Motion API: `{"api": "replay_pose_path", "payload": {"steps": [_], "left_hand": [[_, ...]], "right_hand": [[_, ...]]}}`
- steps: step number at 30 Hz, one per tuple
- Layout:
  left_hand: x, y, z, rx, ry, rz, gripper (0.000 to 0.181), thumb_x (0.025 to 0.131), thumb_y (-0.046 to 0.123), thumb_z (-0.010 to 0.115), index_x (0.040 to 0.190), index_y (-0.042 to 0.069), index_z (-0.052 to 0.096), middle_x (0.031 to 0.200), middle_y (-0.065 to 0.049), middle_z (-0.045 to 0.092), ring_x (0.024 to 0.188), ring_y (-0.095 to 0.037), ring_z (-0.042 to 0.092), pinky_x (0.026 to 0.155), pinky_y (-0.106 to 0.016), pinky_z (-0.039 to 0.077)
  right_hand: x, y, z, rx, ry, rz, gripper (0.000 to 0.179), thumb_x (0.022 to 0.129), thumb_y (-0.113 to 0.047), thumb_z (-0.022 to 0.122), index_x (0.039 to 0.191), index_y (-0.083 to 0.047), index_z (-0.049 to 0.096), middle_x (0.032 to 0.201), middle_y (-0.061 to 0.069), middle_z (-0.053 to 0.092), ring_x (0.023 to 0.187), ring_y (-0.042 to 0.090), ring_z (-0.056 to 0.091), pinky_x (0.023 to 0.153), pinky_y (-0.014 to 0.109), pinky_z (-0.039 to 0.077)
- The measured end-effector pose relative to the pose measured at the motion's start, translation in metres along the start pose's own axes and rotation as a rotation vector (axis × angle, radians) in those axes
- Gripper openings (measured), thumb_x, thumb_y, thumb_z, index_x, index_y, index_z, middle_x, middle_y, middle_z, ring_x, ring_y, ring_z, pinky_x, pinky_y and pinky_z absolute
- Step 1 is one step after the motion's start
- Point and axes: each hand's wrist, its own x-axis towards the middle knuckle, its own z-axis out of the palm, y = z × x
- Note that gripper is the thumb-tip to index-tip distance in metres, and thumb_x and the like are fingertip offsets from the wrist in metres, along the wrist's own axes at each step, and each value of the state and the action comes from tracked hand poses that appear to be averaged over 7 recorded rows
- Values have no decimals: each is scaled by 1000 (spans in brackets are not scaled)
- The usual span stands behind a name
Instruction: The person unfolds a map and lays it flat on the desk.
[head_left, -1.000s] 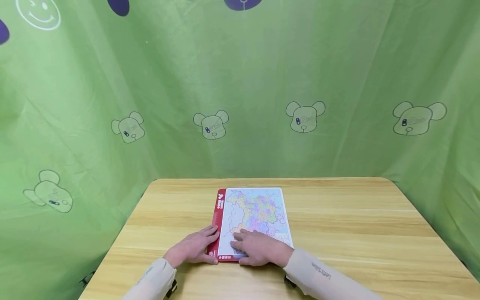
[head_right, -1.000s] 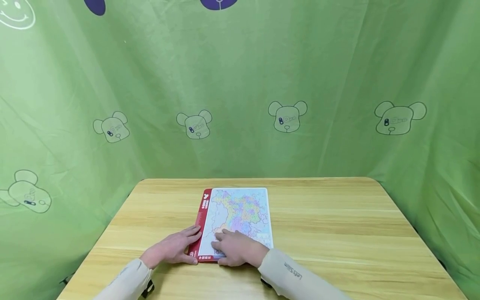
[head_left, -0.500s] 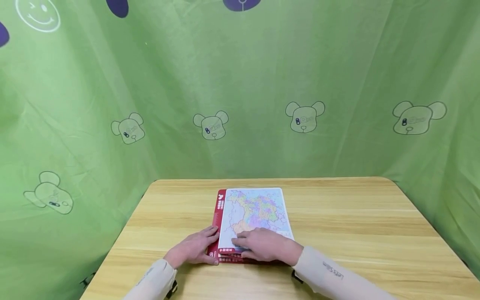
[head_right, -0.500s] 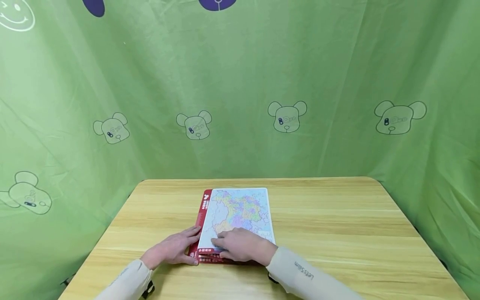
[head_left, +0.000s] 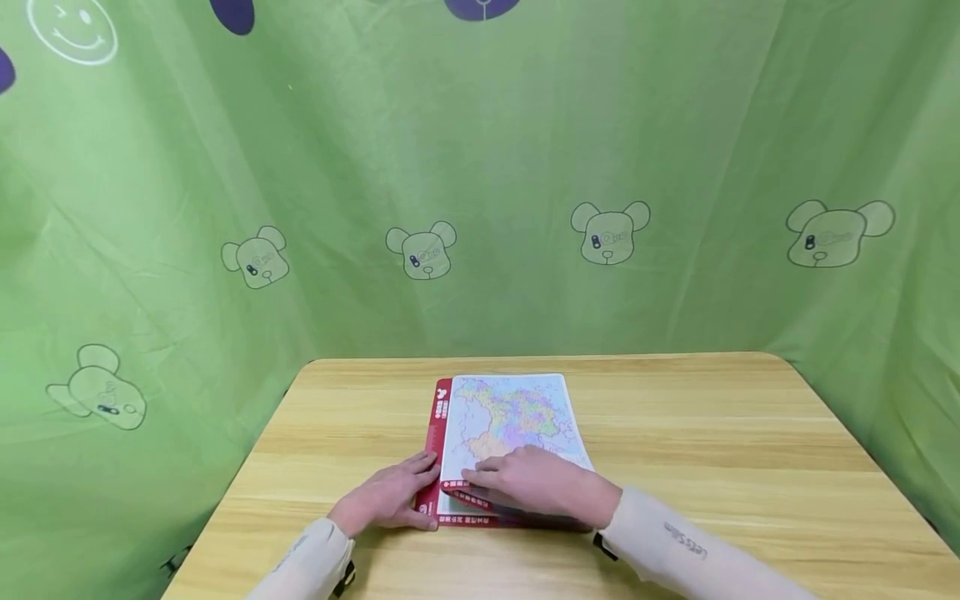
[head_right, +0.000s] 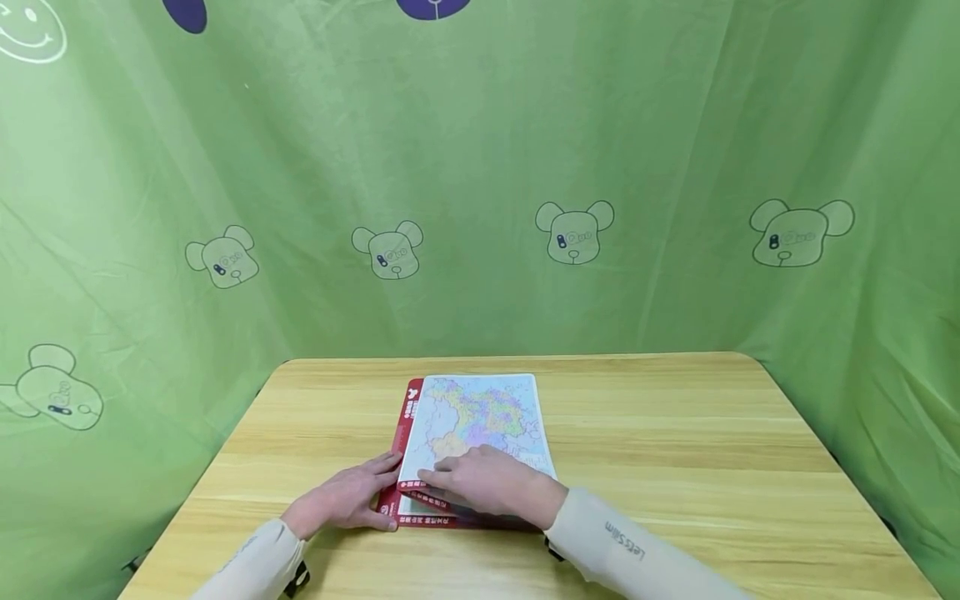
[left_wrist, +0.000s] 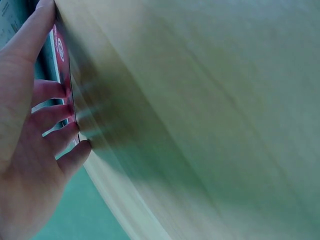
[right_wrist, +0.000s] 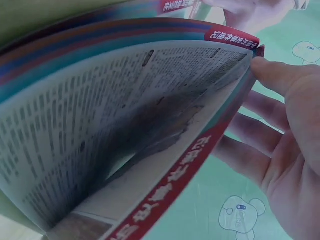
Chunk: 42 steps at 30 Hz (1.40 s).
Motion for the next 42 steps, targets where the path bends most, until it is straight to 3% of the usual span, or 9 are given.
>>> {"api": "replay_pose_path", "payload": {"steps": [12,19,30,36,42], "left_hand": [[0,0,0,2,-13,-13,92,79,68,56,144,4,38,152,-14,28,139,-30,25,108,-41,32],[2,6,3,-2,8,-65,90,83,72,47,143,5,41,152,-13,29,139,-29,26,108,-42,31],[6,14,3,18,34,-95,87,81,65,58,139,2,44,149,-17,33,135,-33,32,107,-43,33],[5,13,4,14,34,-96,87,81,66,57,140,2,44,149,-16,33,136,-32,32,107,-43,33],[5,13,5,2,32,-97,87,82,65,56,141,3,42,150,-16,31,137,-31,29,108,-43,32]], "right_hand": [[-10,6,-15,-69,0,-16,49,92,-14,61,138,-26,51,123,0,62,93,14,66,68,28,55],[-20,15,-24,-115,50,-37,56,86,-7,64,138,-22,50,122,2,63,90,15,67,59,22,52],[-27,22,-32,-153,110,-44,56,85,-5,65,137,-18,51,119,5,65,89,17,68,49,18,46],[-29,23,-32,-217,173,-39,55,83,-3,66,134,-17,54,112,4,67,84,17,67,44,19,43],[-33,24,-30,-229,216,-11,51,83,-4,66,131,-15,56,111,5,67,84,17,67,45,23,47]]}}
